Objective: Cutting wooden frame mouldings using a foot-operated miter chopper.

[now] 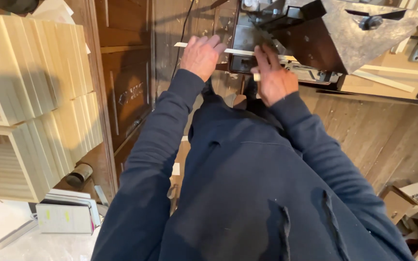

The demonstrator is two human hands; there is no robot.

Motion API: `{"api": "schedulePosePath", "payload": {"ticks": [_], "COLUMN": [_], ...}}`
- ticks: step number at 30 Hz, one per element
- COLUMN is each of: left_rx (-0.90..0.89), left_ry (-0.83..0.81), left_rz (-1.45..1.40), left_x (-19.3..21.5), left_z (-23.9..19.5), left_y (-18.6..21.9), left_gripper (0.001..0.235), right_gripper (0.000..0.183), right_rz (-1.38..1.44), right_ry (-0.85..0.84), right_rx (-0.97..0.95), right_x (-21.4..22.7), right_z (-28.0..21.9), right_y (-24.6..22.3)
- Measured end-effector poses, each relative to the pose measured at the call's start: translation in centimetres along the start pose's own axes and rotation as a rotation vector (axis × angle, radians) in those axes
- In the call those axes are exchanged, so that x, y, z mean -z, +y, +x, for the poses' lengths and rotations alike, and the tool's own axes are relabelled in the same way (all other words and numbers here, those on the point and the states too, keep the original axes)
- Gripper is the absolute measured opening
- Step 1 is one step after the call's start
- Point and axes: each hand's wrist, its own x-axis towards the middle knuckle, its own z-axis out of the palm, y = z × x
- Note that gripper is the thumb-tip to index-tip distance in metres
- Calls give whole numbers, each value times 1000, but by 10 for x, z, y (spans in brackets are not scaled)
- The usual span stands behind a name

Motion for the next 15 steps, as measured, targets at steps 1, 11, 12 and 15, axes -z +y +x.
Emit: {"api": "schedulePosePath", "payload": {"ticks": [1, 11, 12, 15], "left_rx": [3, 284, 366, 442], "left_ry": [4, -15, -15, 150], "left_rz": [-1, -659, -949, -1720], "left_x": [-3, 4, -4, -81], "left_z": [2, -31, -37, -62], "left_y": [-1, -92, -104, -113], "left_gripper": [17, 13, 14, 18], "right_gripper": [58, 43, 43, 50], "right_rz": [-4, -163, -181, -123], "right_ry": [-1, 11, 18, -67], "right_rx": [4, 30, 37, 2], "right_x": [-8, -17, -22, -9], "right_z": [2, 9, 8, 15], "right_y": [5, 13, 16, 5]}}
